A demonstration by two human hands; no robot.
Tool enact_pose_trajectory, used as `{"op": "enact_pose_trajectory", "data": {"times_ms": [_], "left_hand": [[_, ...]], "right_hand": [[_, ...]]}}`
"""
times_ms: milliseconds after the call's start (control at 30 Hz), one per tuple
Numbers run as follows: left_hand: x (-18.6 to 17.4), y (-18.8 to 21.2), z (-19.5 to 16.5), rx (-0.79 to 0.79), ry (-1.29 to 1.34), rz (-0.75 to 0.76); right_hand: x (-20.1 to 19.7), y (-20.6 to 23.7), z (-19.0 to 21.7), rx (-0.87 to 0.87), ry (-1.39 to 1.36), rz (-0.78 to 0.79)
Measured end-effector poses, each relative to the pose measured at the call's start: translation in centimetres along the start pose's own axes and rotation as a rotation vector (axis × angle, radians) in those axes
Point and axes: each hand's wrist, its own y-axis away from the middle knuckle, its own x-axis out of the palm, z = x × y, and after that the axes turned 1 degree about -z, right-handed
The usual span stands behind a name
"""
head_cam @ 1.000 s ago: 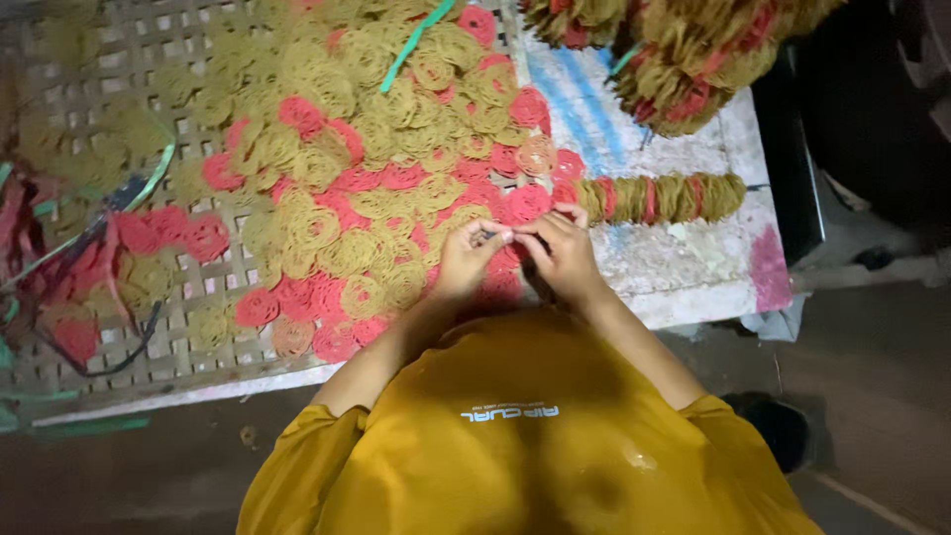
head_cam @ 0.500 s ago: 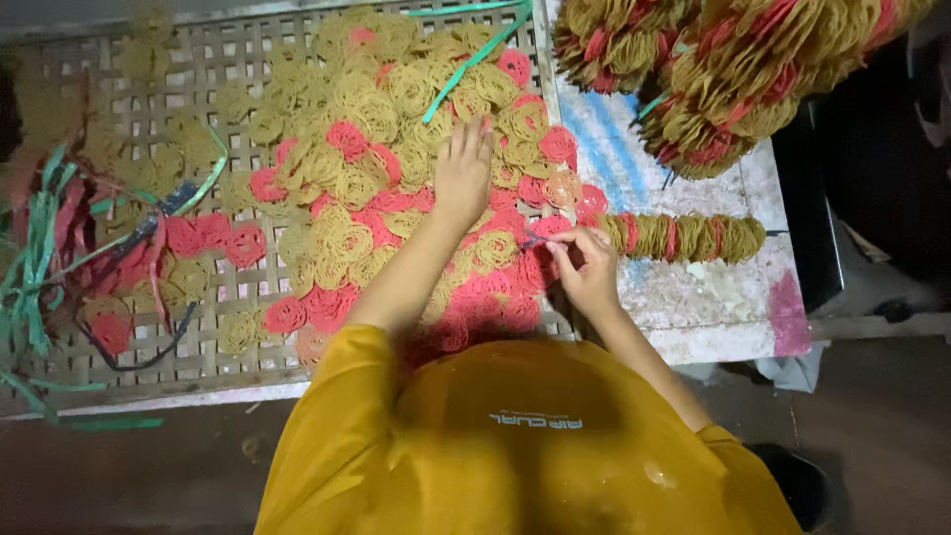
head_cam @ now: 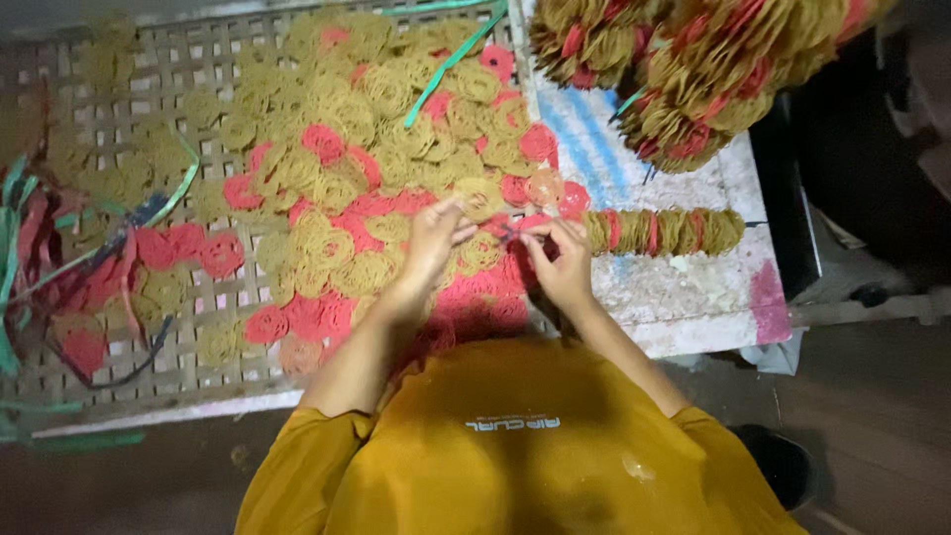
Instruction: The person repeatedly picks up small coiled pink and yellow items from a tray, threads them onto a green plastic strip, and ties the strip to secure the bundle. The finished bundles are placed on a nearby surface. The process is repeated multiple times throughout the clip.
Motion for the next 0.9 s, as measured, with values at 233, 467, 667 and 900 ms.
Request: {"op": "enact_pose_trajectory", "data": {"times_ms": [233,467,667,900], "left_hand": [[0.9,2.3,4.8,0.021,0.012,0.127],[2.2,2.9,5.8,0.182,-0.131,0.233],[2.6,2.3,5.6,0.265,-0.117,0.238],[3.2,3.1,5.2,0.217,-0.225,0.189]], "right_hand": [[0.3,0.2,0.8,-0.068,0.059,-0.023],[-0.1,0.2,1.2,-0.160,0.175,-0.017],[-0.3,0.5,1.7,-0.233,0.221,-0.026],[-0.6,0.7,1.7,-0.306,0.228,-0.017]]}}
